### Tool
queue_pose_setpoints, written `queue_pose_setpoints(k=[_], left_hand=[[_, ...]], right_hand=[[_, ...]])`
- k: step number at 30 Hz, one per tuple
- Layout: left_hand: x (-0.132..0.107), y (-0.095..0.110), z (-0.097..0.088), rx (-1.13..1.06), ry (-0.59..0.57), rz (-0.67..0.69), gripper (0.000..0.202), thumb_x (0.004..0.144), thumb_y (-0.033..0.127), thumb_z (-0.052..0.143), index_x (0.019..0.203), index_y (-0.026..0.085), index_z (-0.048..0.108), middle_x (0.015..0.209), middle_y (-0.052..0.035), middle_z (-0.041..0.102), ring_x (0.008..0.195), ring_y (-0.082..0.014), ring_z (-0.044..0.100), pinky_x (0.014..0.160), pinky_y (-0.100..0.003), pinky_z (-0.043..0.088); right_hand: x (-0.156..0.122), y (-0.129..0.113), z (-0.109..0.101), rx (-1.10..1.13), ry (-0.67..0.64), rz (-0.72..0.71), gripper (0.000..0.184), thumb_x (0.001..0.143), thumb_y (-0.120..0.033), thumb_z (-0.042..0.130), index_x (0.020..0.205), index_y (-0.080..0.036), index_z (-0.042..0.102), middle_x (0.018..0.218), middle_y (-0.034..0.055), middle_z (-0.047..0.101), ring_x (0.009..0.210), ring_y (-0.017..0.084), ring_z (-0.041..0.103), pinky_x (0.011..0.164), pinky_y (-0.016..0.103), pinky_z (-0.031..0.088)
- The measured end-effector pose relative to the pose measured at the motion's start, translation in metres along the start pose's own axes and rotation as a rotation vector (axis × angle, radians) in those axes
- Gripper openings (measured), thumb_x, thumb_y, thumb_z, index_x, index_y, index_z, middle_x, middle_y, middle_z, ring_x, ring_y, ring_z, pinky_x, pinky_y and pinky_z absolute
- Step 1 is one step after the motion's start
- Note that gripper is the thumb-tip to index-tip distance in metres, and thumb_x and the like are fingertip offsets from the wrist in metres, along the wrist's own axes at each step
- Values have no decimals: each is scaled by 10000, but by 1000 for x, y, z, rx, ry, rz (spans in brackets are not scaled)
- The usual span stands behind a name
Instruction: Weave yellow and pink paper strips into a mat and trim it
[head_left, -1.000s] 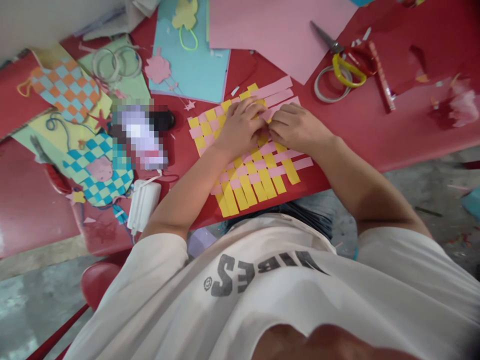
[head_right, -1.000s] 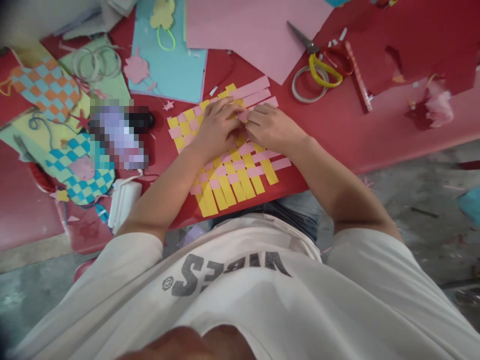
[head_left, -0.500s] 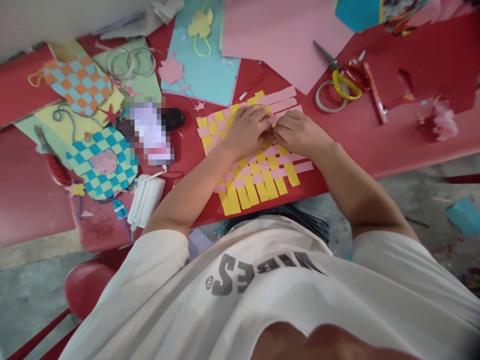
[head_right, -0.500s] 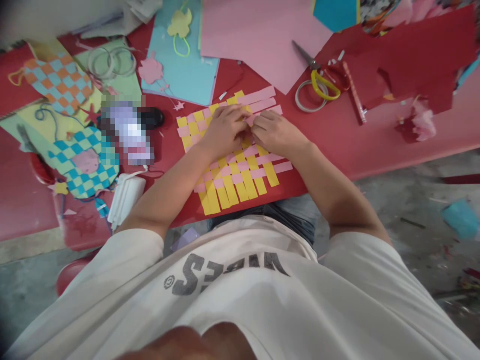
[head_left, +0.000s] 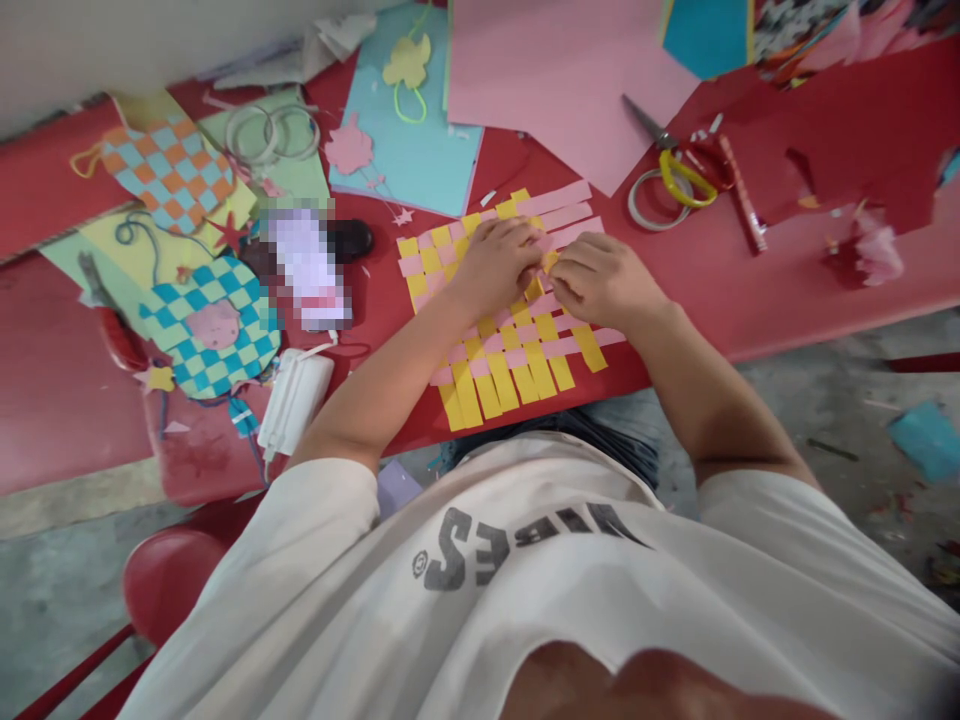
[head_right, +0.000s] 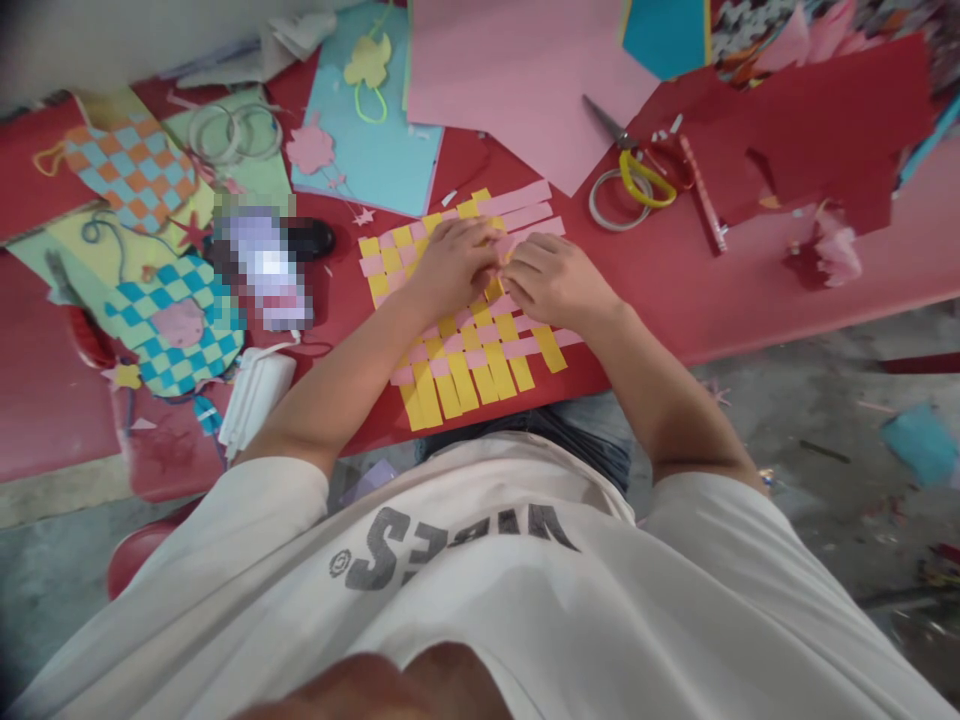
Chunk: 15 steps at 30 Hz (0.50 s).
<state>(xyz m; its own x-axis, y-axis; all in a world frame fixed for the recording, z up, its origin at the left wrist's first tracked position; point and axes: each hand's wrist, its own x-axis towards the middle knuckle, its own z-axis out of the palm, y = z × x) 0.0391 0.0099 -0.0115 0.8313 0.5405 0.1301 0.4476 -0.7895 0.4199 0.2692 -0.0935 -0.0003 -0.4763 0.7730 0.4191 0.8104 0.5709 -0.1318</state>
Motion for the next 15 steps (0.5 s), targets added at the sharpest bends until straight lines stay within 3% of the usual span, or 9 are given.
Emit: queue_pose_setpoints(k=[4,6,8,11,15], left_hand=[[-2,-2,-1,-35,-11,13,314,1133,283,558,1293,305,827,1636,-58,751,1723,-371,534,1466,-673,358],[-3,-3,0,-50,-19,16,325,1155,311,542,1302,303,831,1656,-57,739,1737,-375,520,1476,-678,339],[-4,-3,0,-59,-16,16,338,1171,330,523,1291,300,838,1670,-56,729,1738,-372,519,1484,-676,322],[-4,-4,1,-69,1,19,355,1188,357,500,1263,295,841,1670,-64,722,1729,-369,526,1497,-677,297],[-5,-5,1,-62,18,26,347,1188,365,500,1285,307,828,1639,-66,728,1696,-362,556,1494,-661,316]], right_hand=[[-46,1,-14,0,135,407,316,1155,-434,588,930,-271,739,927,96,747,913,314,696,898,536,591],[-79,-2,-18,-36,190,583,330,1149,-492,594,972,-272,764,926,109,751,923,340,713,916,571,599],[-109,-13,-22,-73,232,690,339,1160,-469,544,1101,-262,806,1050,145,794,1029,379,744,987,620,597],[-139,-45,-30,-114,232,711,336,1155,-424,555,1292,-254,812,1276,173,825,1204,413,756,1094,663,558],[-145,-96,-38,-10,38,515,323,1106,-387,742,1415,-305,782,1418,116,840,1316,399,767,1133,616,543]])
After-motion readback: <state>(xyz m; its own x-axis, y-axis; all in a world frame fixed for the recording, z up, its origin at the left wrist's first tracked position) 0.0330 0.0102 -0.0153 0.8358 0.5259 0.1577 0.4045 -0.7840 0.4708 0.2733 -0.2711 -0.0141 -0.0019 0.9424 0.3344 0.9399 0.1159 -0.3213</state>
